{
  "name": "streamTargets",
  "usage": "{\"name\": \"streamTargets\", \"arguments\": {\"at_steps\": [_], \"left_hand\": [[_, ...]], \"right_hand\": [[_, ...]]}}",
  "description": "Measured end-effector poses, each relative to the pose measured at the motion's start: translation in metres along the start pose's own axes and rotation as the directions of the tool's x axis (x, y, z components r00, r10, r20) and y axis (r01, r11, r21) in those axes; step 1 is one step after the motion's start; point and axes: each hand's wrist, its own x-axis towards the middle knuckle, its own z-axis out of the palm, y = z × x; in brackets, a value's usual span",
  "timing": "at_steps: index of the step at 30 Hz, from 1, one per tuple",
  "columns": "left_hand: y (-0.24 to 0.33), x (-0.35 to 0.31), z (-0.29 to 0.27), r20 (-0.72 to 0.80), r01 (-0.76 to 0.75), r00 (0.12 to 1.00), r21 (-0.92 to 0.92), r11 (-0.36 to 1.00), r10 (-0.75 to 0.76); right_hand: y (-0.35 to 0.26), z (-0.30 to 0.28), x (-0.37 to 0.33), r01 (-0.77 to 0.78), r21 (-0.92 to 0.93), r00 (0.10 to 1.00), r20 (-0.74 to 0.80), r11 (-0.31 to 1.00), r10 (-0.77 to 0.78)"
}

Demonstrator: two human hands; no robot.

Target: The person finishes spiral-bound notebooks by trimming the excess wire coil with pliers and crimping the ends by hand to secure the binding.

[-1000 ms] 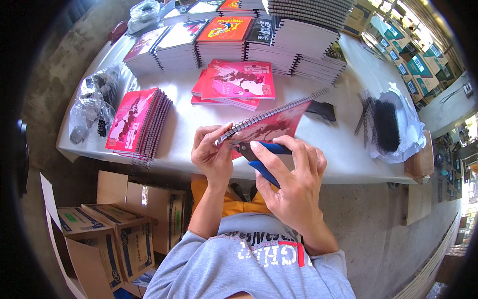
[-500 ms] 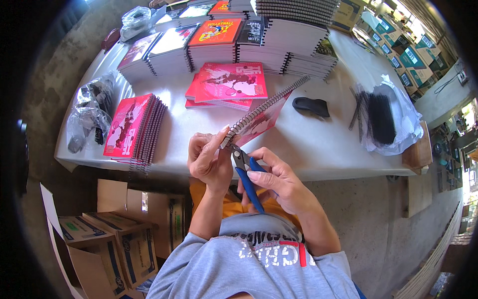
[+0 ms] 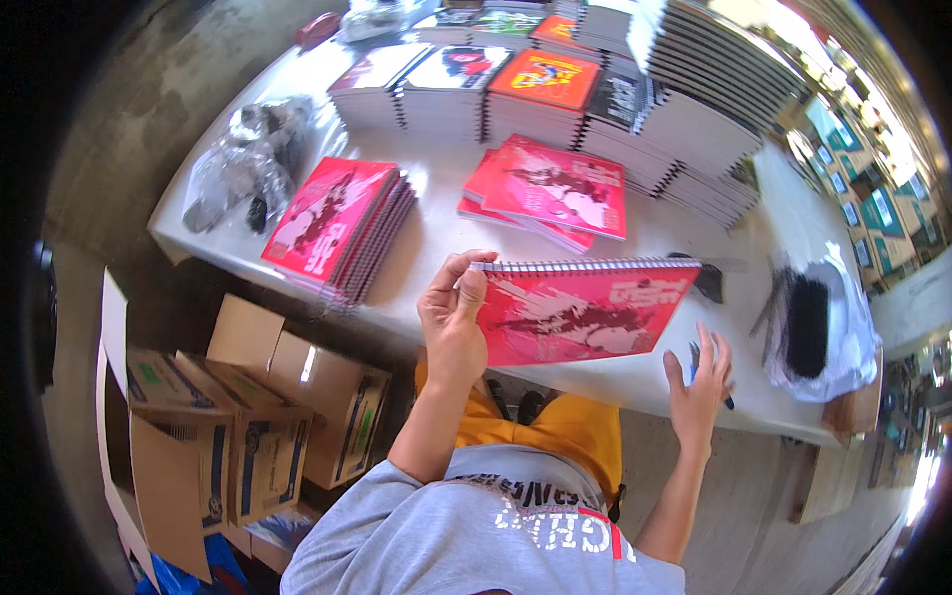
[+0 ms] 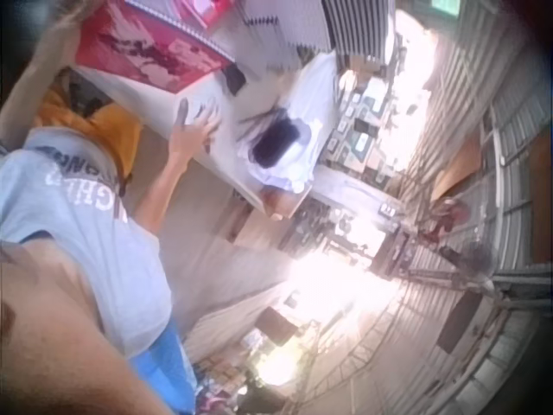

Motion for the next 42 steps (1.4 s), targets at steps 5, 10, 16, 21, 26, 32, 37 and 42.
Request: {"name": "streamTargets", "arguments": {"at_steps": [5, 10, 16, 21, 26, 32, 37, 42], "left_hand": [[0.036, 0.001, -0.023, -0.145, -0.206, 0.970, -0.072, 0.976, 0.194], [0.107, 0.018, -0.049, -0.400, -0.431, 0.837, -0.063, 0.900, 0.372], [0.157, 0.086, -0.160, -0.415, -0.258, 0.707, 0.602, 0.755, 0.572], [0.095, 0.111, -0.233, -0.355, 0.243, 0.803, 0.928, 0.281, 0.479], [0.048, 0.107, -0.248, -0.344, 0.058, 0.833, 0.833, 0.550, 0.433], [0.025, 0.115, -0.265, -0.389, -0.089, 0.801, 0.675, 0.732, 0.456], [0.047, 0.108, -0.245, -0.527, -0.221, 0.696, 0.489, 0.844, 0.488], [0.087, 0.066, -0.153, -0.341, -0.476, 0.582, 0.593, 0.649, 0.738]], "right_hand": [[-0.077, 0.010, 0.033, 0.131, 0.986, 0.940, -0.091, 0.103, -0.328], [-0.188, -0.003, 0.079, 0.322, 0.921, 0.893, -0.219, 0.219, -0.394], [-0.371, 0.022, 0.144, 0.477, 0.859, 0.733, -0.273, 0.184, -0.623], [-0.402, 0.133, 0.178, 0.483, 0.737, 0.677, 0.028, 0.473, -0.735], [-0.395, 0.170, 0.155, 0.471, 0.592, 0.785, 0.057, 0.654, -0.617], [-0.399, 0.174, 0.140, 0.212, 0.811, 0.897, 0.060, 0.546, -0.438], [-0.367, 0.154, 0.155, 0.642, 0.478, 0.767, -0.413, 0.599, -0.492], [-0.189, 0.082, 0.214, 0.249, 0.123, 0.927, -0.319, 0.961, -0.200]]}}
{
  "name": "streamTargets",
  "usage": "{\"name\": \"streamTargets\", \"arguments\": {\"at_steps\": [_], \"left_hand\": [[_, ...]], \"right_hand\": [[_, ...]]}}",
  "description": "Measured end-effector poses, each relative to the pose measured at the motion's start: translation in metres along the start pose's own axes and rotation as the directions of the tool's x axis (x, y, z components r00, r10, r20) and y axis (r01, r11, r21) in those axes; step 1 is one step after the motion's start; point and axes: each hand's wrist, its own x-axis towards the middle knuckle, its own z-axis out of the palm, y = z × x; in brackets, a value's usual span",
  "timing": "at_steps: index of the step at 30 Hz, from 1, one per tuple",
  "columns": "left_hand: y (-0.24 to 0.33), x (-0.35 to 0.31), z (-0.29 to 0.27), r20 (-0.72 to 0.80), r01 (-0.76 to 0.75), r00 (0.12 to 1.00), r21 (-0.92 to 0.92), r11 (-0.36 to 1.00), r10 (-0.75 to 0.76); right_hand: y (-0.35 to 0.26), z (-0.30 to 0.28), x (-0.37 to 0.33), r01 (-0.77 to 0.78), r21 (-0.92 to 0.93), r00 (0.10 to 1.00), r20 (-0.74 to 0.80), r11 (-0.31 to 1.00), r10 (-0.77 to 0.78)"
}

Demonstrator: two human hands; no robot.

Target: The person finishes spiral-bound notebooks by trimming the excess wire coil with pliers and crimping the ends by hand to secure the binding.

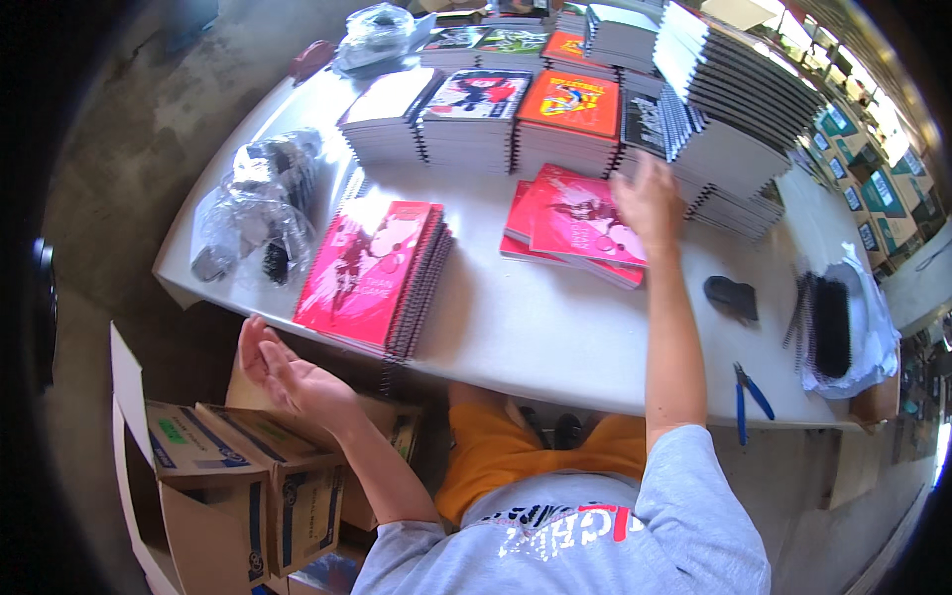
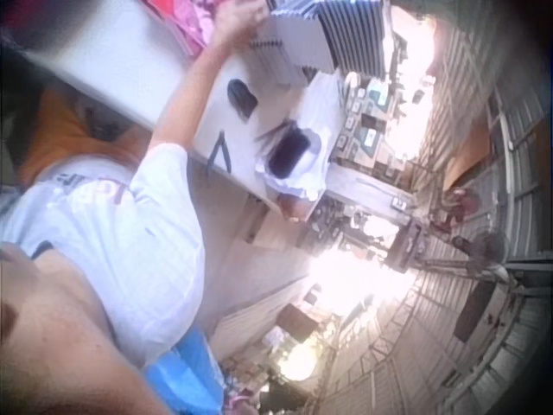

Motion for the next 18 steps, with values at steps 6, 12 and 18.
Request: {"name": "streamTargets", "arguments": {"at_steps": [6, 12, 18], "left_hand": [[0.018, -0.088, 0.097, 0.732, -0.018, 0.682, 0.021, 1.000, -0.003], [-0.009, -0.117, 0.116, 0.705, 0.265, 0.650, 0.138, 0.954, -0.282], [0.010, -0.182, 0.121, 0.802, 0.675, 0.293, 0.212, 0.706, -0.521]], "right_hand": [[0.139, 0.006, -0.019, -0.673, 0.328, 0.606, 0.759, 0.663, 0.239], [0.088, -0.076, -0.062, -0.163, 0.684, 0.984, 0.059, 0.711, 0.169], [0.107, -0.100, -0.178, -0.278, 0.844, 0.961, 0.242, 0.459, 0.136]]}}
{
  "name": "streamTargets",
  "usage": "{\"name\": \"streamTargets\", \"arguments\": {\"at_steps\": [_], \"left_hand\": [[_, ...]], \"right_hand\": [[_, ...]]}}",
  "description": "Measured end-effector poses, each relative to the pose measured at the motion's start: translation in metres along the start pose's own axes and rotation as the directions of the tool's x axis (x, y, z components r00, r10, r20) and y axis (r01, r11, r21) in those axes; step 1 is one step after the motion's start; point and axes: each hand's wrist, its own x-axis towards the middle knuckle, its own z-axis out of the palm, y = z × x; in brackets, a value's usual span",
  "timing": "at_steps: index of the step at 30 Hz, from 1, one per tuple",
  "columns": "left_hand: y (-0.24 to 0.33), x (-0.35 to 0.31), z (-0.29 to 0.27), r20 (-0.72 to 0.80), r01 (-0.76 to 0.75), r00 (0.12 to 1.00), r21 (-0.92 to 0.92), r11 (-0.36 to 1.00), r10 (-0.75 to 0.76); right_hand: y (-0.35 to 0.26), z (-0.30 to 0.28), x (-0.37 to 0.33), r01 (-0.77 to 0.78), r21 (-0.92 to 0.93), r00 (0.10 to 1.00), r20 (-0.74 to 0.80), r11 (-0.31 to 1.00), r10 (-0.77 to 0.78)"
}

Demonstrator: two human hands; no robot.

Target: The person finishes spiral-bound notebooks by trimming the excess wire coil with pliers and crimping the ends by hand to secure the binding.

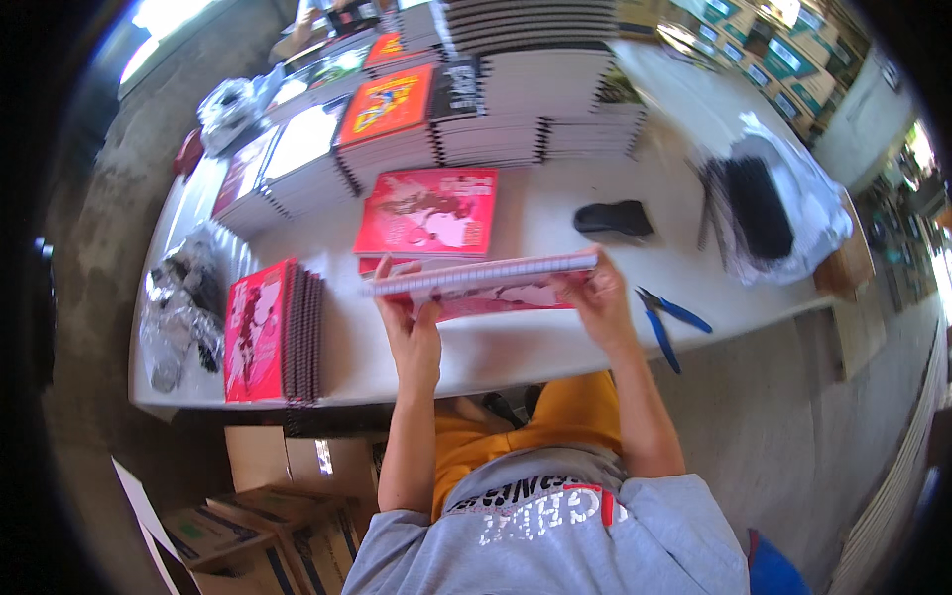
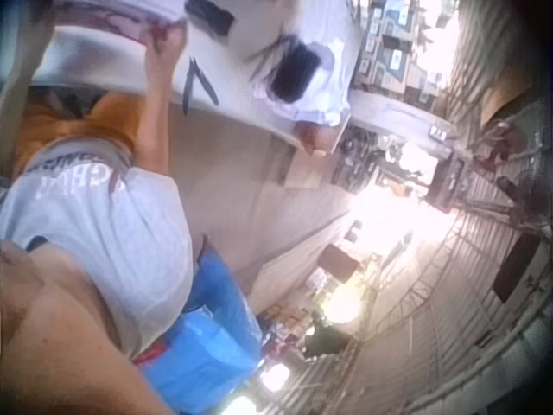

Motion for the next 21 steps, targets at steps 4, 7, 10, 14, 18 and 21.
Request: {"name": "streamTargets", "arguments": {"at_steps": [4, 7, 10, 14, 18, 21], "left_hand": [[-0.043, -0.039, 0.004, -0.064, -0.200, 0.975, 0.166, 0.966, 0.213], [-0.029, -0.035, 0.011, -0.116, -0.025, 0.993, -0.032, 0.999, 0.021], [-0.004, -0.030, 0.030, -0.176, -0.460, 0.790, 0.465, 0.756, 0.588], [0.013, -0.036, 0.055, 0.388, -0.546, 0.669, 0.835, 0.066, 0.634], [0.022, -0.029, 0.055, 0.346, -0.532, 0.718, 0.832, 0.155, 0.604], [0.027, -0.029, 0.056, 0.382, -0.595, 0.680, 0.786, 0.167, 0.626]], "right_hand": [[0.003, 0.006, -0.023, 0.020, -0.153, 0.996, 0.087, 0.988, -0.007], [0.003, 0.001, -0.017, -0.179, 0.030, 0.979, 0.109, 0.983, 0.175], [-0.005, 0.005, -0.018, -0.121, -0.085, 0.983, 0.128, 0.989, 0.131], [-0.002, 0.001, -0.016, -0.076, -0.127, 0.965, 0.241, 0.989, 0.105], [-0.015, -0.066, 0.016, 0.270, -0.273, 0.819, 0.569, 0.923, -0.072], [-0.019, -0.175, 0.055, -0.063, -0.789, 0.993, -0.110, 0.611, -0.040]]}}
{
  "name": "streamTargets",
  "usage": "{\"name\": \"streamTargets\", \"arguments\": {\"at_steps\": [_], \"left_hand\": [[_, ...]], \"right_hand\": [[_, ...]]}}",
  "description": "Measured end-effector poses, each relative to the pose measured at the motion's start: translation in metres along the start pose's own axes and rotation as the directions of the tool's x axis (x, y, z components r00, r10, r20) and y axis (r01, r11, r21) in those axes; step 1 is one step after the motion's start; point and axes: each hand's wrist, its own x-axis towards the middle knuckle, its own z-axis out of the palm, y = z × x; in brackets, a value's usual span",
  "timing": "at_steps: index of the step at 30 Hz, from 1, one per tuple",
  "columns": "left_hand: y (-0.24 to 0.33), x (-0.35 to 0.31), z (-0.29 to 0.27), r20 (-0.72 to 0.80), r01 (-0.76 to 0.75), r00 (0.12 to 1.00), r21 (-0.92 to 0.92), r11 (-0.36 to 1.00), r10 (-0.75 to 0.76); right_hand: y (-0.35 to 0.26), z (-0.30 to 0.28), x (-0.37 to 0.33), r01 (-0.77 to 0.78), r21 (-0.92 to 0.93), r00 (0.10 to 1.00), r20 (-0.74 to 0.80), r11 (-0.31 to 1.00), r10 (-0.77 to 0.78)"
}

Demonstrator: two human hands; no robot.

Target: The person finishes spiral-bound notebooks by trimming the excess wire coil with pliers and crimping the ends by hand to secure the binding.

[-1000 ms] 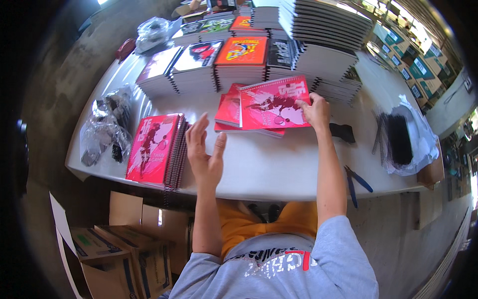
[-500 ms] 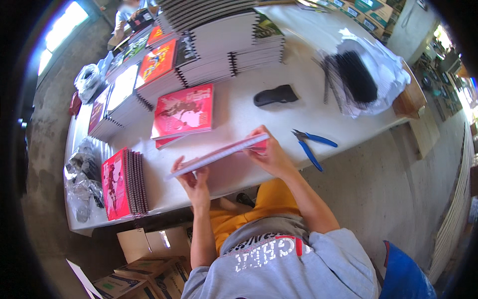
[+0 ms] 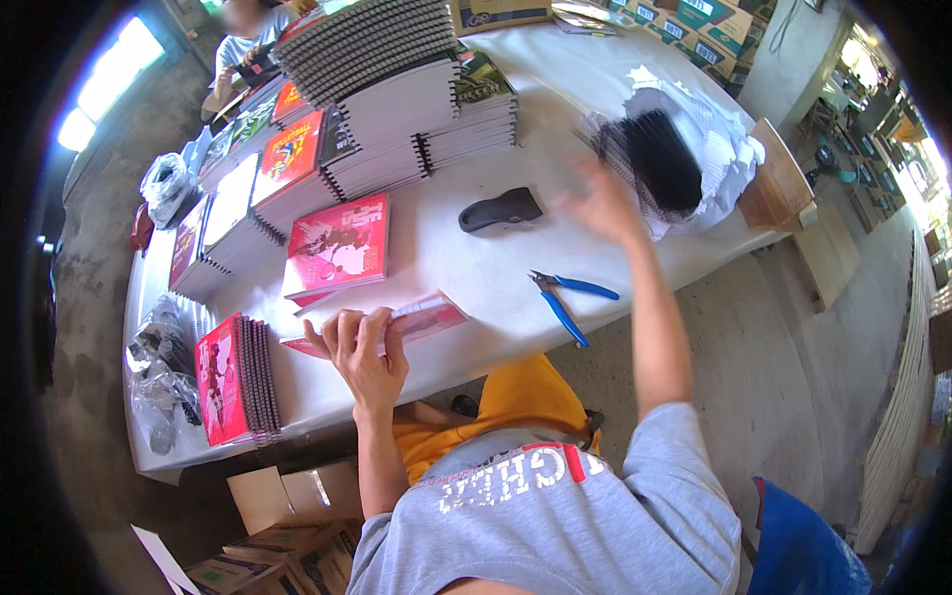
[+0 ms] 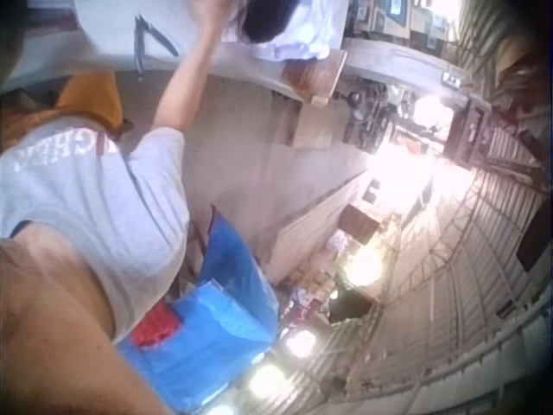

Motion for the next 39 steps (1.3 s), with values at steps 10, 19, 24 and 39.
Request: {"name": "streamTargets", "arguments": {"at_steps": [10, 19, 24, 39], "left_hand": [[-0.015, -0.008, -0.011, 0.059, -0.041, 0.997, 0.017, 0.999, 0.040], [0.017, -0.015, 0.020, -0.236, 0.096, 0.968, 0.047, 0.994, -0.083], [0.021, -0.013, 0.026, -0.264, 0.146, 0.956, 0.055, 0.988, -0.127], [0.003, -0.012, 0.006, -0.157, 0.036, 0.987, 0.048, 0.998, -0.028]], "right_hand": [[0.108, -0.032, 0.089, -0.221, -0.769, 0.927, 0.026, 0.600, 0.375], [0.058, -0.068, 0.125, 0.078, -0.672, 0.982, 0.179, 0.736, 0.060], [-0.045, -0.060, 0.061, -0.007, -0.256, 0.983, 0.174, 0.967, 0.053], [-0.173, 0.000, -0.068, 0.214, 0.459, 0.914, 0.217, 0.862, -0.343]]}}
